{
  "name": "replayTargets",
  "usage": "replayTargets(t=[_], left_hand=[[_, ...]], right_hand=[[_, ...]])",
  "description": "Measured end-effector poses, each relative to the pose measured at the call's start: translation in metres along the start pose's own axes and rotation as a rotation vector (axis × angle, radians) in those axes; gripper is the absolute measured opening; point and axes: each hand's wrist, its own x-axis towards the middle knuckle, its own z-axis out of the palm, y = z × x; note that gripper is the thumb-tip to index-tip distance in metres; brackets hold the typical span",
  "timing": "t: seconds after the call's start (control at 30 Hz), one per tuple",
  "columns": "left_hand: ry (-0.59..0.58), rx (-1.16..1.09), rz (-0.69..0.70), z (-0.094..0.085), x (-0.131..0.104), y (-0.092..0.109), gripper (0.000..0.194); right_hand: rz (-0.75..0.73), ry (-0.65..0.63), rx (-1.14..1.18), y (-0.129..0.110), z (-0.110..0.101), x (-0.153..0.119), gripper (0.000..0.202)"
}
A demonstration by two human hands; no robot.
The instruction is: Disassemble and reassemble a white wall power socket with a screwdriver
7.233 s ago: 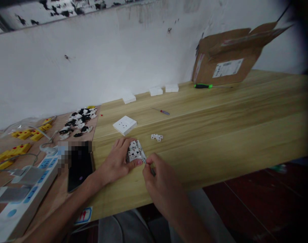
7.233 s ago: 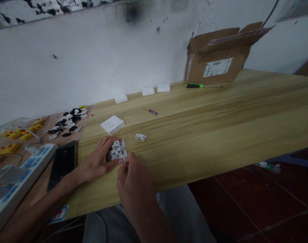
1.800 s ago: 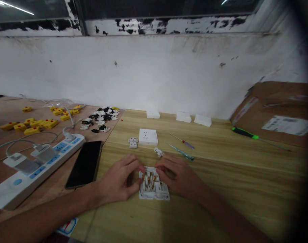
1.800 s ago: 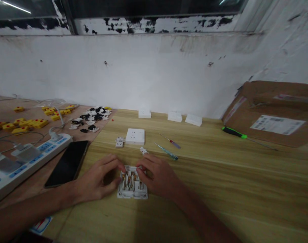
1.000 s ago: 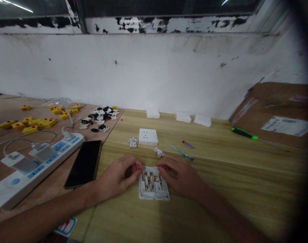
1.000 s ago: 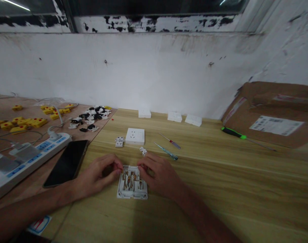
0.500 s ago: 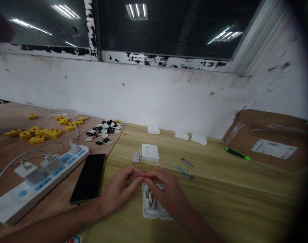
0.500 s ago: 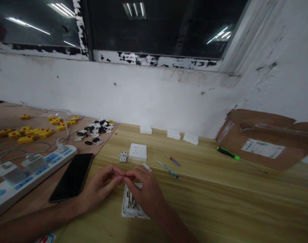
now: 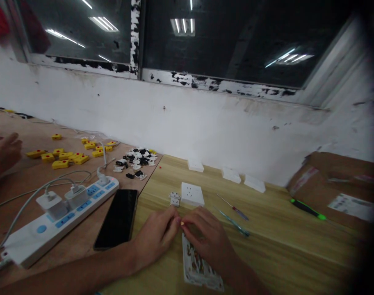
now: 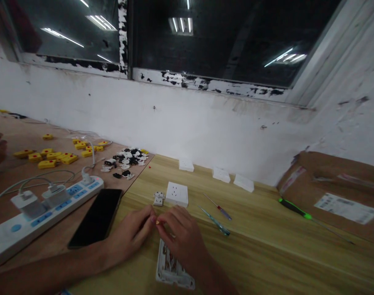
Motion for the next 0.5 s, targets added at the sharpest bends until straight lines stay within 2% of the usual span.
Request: replayTargets(t=[0.17,0.23,0.37,0.43,0.5], left_hand=[[-0.001,0.045,-0.07,0.007,0.0,-0.001,0.032],[-0.004,0.001,-0.119,0.009,0.001,0.0,0.039],[-0.081,-0.162,-0.209,0.007,0.001,0.003,0.056],[-0.063,-0.173,-0.213,0.005,0.0,0.004,0.055],[-0.006,-0.157,-0.187,0.003,-0.002,0.003,0.038]], right_hand=[[-0.1,-0.028,-0.126,-0.004,-0.003,-0.003,0.009],[-0.127,-0.031,-0.161,-0.005,-0.006,-0.005,0.009],[-0.129,-0.028,-0.195,-0.003,-0.008,-0.009,0.009],[-0.105,-0.022,-0.189,0.0,-0.009,-0.012,0.008],[-0.076,-0.015,-0.182,0.002,-0.01,-0.014,0.006]])
